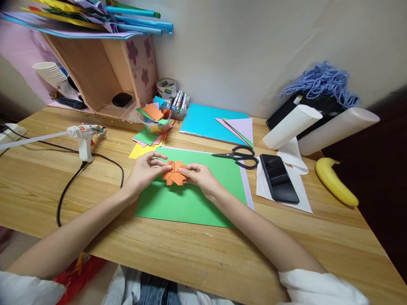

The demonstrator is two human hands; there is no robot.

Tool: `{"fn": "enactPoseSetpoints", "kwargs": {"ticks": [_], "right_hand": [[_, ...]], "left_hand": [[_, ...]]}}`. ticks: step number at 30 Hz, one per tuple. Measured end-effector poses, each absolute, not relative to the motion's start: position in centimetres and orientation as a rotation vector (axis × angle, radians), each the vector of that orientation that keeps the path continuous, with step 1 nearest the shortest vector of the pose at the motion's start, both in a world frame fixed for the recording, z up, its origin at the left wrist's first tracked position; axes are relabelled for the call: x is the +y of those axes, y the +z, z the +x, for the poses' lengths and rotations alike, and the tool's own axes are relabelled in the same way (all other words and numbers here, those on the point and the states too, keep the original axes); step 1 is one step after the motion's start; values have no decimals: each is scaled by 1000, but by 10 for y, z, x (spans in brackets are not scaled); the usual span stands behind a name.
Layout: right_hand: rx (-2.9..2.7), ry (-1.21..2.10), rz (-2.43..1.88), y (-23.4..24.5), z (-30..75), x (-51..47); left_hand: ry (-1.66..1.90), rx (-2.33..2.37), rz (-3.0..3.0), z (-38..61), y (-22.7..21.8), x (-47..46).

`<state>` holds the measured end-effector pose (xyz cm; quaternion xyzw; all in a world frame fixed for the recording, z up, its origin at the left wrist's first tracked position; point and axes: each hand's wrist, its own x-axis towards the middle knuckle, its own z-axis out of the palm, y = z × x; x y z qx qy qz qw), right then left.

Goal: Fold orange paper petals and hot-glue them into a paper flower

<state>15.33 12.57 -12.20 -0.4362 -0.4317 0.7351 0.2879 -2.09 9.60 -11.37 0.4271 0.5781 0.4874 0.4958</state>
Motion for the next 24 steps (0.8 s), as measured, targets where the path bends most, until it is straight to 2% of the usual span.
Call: {"fn": "enactPoseSetpoints", "kwargs": {"ticks": [8,24], "right_hand": [[-1180,1972,-1203,-120,156,126],[-1448,1744,-1137,-111,155,125]], "left_hand": [[1134,1380,1010,-22,-106,94],[999,1382,1022,-22,-105,96]]}}
